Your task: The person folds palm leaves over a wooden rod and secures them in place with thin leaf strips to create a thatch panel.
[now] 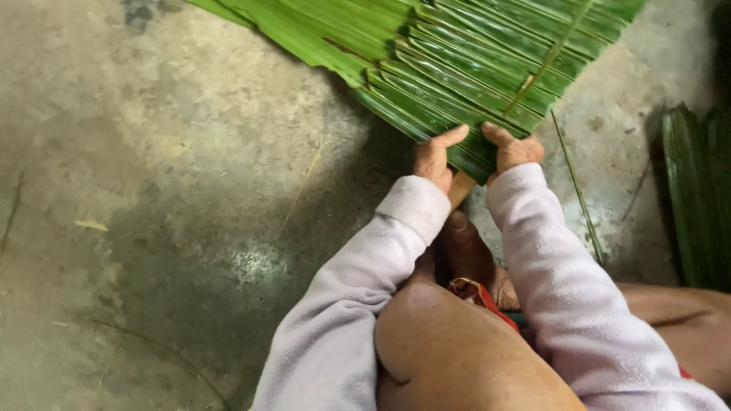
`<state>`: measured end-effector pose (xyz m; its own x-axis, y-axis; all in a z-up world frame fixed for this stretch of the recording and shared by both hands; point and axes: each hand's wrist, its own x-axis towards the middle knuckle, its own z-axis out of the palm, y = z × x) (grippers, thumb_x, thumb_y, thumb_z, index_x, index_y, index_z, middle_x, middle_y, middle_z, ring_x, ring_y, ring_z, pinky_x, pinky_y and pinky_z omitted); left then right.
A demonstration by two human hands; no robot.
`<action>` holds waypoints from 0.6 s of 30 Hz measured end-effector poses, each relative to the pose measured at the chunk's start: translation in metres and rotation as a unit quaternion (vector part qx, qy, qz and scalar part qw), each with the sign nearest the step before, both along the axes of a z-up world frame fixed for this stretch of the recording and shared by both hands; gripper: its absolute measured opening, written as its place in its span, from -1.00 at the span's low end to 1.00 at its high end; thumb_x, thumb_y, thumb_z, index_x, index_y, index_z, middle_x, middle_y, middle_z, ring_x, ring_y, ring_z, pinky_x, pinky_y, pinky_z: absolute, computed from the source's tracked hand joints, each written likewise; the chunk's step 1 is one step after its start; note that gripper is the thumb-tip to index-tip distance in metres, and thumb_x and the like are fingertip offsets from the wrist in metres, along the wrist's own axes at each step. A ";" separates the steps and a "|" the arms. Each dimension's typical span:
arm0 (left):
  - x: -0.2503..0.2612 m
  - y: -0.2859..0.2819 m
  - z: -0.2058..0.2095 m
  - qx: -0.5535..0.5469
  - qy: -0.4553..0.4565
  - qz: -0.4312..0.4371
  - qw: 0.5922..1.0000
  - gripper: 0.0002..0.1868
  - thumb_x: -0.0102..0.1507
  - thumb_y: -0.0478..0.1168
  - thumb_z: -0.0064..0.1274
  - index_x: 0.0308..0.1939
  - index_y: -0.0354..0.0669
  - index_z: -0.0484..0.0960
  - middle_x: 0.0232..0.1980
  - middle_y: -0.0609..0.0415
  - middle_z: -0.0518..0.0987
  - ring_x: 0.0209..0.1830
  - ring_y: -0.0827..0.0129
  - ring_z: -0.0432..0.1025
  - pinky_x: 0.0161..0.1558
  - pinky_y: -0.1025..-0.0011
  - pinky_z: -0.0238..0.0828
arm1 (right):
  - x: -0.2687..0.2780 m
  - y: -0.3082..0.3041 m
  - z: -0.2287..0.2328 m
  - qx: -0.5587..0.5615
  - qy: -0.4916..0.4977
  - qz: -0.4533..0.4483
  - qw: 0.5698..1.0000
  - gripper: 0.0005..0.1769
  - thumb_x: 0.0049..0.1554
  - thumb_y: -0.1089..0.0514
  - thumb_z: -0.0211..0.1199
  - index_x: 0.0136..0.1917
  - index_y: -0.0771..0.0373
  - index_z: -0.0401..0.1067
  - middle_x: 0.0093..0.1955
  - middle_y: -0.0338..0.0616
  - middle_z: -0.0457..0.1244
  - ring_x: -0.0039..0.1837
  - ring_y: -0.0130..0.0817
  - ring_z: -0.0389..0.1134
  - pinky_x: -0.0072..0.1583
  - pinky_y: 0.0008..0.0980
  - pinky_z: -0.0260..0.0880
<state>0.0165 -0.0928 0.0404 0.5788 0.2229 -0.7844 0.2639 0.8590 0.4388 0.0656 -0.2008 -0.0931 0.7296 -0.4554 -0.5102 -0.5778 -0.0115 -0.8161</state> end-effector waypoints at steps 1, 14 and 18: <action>-0.003 -0.001 0.015 0.002 -0.003 0.006 1.000 -0.07 -0.10 -0.21 0.39 0.33 -0.50 0.44 0.37 -0.39 0.39 0.41 -0.14 0.22 0.38 0.03 0.18 | 0.000 -0.004 -0.005 0.002 -0.003 0.006 1.000 -0.22 -0.27 0.15 0.75 0.19 0.29 0.49 0.14 0.15 0.38 0.26 0.06 0.42 0.22 0.16 0.41; 0.021 -0.033 -0.047 0.106 0.096 -0.017 0.990 -0.21 -0.16 -0.14 0.45 0.10 -0.45 0.61 0.11 -0.32 0.61 0.15 -0.16 0.51 0.06 -0.05 0.54 | 0.006 -0.022 -0.053 -0.005 -0.056 0.018 0.998 -0.21 -0.27 0.11 0.77 0.19 0.30 0.53 0.09 0.09 0.42 0.21 -0.06 0.44 0.20 -0.04 0.44; 0.031 -0.030 -0.074 0.223 0.134 -0.095 0.961 -0.32 -0.17 0.04 0.44 -0.08 -0.30 0.74 -0.07 -0.15 0.71 0.02 0.04 0.62 0.04 0.08 0.54 | 0.008 -0.035 -0.082 -0.014 -0.098 0.066 0.993 -0.18 -0.24 -0.06 0.81 0.20 0.20 0.50 0.03 0.12 0.43 0.11 -0.10 0.49 0.15 -0.07 0.49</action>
<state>0.0473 -0.1232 -0.0339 0.4332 0.4820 -0.7616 0.5520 0.5261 0.6469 0.0741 -0.2357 -0.1750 0.8682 -0.3608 -0.3406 -0.3997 -0.1018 -0.9110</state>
